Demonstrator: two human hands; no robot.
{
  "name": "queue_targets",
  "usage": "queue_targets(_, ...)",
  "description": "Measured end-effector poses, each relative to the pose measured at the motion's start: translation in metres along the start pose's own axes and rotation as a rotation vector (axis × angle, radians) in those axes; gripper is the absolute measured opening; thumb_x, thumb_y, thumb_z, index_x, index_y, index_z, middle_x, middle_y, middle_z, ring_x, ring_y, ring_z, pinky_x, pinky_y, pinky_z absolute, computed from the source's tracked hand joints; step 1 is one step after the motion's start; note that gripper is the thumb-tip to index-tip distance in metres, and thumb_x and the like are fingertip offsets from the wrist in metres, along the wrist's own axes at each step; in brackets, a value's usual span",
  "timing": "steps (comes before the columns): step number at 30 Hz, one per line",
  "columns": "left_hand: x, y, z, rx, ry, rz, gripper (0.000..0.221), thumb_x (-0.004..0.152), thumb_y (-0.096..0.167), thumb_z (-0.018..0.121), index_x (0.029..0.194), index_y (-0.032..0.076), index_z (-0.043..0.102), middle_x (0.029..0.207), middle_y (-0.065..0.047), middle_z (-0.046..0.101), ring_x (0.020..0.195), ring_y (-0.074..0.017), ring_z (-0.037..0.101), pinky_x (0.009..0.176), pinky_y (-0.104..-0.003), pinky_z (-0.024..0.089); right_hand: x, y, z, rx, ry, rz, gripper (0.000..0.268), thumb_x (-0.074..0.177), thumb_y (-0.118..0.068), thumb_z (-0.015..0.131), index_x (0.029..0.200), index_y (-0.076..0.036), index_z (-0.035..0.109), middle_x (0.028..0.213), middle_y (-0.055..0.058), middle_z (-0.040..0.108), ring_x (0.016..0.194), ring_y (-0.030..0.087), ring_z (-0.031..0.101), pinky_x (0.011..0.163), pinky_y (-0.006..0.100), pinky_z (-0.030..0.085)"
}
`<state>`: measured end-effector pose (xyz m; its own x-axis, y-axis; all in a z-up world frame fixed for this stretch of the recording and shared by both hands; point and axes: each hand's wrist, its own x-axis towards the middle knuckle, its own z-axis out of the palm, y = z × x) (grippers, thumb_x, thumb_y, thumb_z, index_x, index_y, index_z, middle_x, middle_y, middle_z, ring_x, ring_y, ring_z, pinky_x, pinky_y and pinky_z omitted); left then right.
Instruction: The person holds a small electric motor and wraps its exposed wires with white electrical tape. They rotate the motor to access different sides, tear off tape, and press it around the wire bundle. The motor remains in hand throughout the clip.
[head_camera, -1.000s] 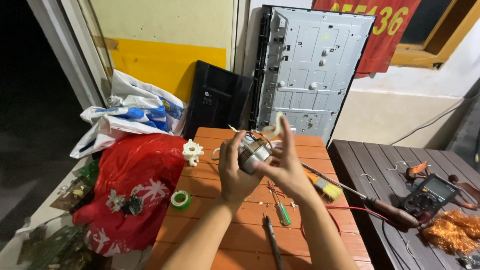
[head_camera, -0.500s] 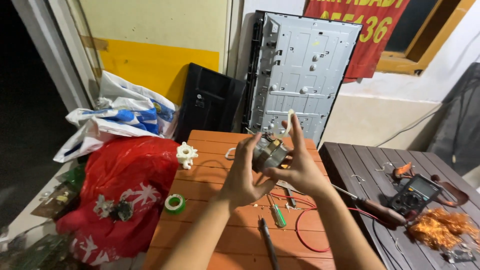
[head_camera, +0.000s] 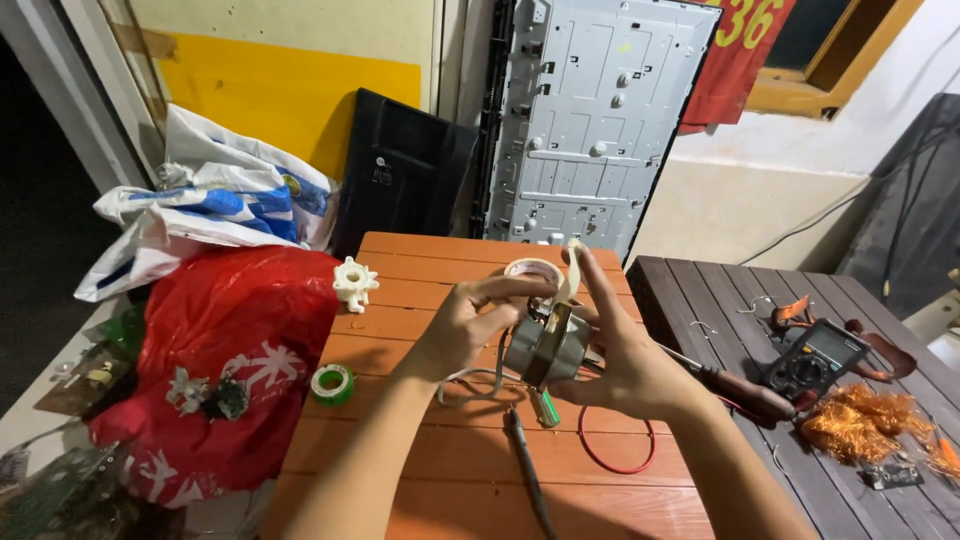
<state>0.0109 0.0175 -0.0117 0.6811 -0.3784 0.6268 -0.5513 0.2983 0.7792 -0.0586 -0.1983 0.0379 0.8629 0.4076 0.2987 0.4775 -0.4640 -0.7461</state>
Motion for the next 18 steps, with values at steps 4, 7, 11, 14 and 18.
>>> queue_targets(4,0.008,0.021,0.005,-0.009,-0.081,0.032,0.049,0.091,0.022,0.061,0.138,0.009,0.064,0.107,-0.022,0.069,0.100,-0.0336,0.065,0.098,-0.053,0.051,-0.005,-0.003,-0.002,0.042,0.010,-0.051,0.142,0.059,0.007,0.086,0.163,-0.019,-0.007,0.170,0.015,0.011,0.135,0.050,0.046,0.101,0.059,0.044)
queue_targets(7,0.008,0.009,0.001,-0.090,-0.041,0.004,0.048,0.092,0.019,0.069,0.138,0.009,0.059,0.111,-0.016,0.069,0.111,-0.0250,0.064,0.098,-0.042,0.050,-0.004,-0.002,-0.005,0.088,-0.009,-0.128,0.148,0.055,0.010,0.088,0.162,-0.019,-0.010,0.171,0.016,0.004,0.137,0.052,0.043,0.102,0.060,0.044)
queue_targets(11,0.006,0.007,-0.001,0.076,0.061,0.022,0.014,0.086,0.012,0.073,0.100,0.009,0.075,0.080,-0.004,0.062,0.081,-0.0119,0.057,0.076,-0.029,0.050,-0.006,0.009,-0.007,0.102,-0.013,-0.144,0.142,0.061,0.010,0.084,0.162,-0.020,-0.013,0.171,0.017,0.002,0.136,0.055,0.040,0.099,0.067,0.039)
queue_targets(14,0.008,-0.009,0.002,0.041,0.091,-0.038,0.008,0.087,0.013,0.073,0.093,0.008,0.073,0.075,-0.003,0.062,0.075,-0.0102,0.055,0.066,-0.027,0.048,-0.004,-0.001,-0.006,0.113,0.000,-0.193,0.142,0.062,0.010,0.085,0.162,-0.021,-0.013,0.171,0.017,0.001,0.136,0.053,0.042,0.099,0.064,0.041)
queue_targets(18,0.011,-0.004,0.016,0.022,0.096,-0.062,0.013,0.092,0.023,0.059,0.092,0.010,0.064,0.101,-0.014,0.066,0.085,-0.0166,0.052,0.073,-0.031,0.042,0.002,0.021,-0.002,0.144,0.027,-0.216,0.142,0.064,0.008,0.085,0.162,-0.021,-0.014,0.171,0.016,0.002,0.134,0.049,0.046,0.098,0.058,0.044)
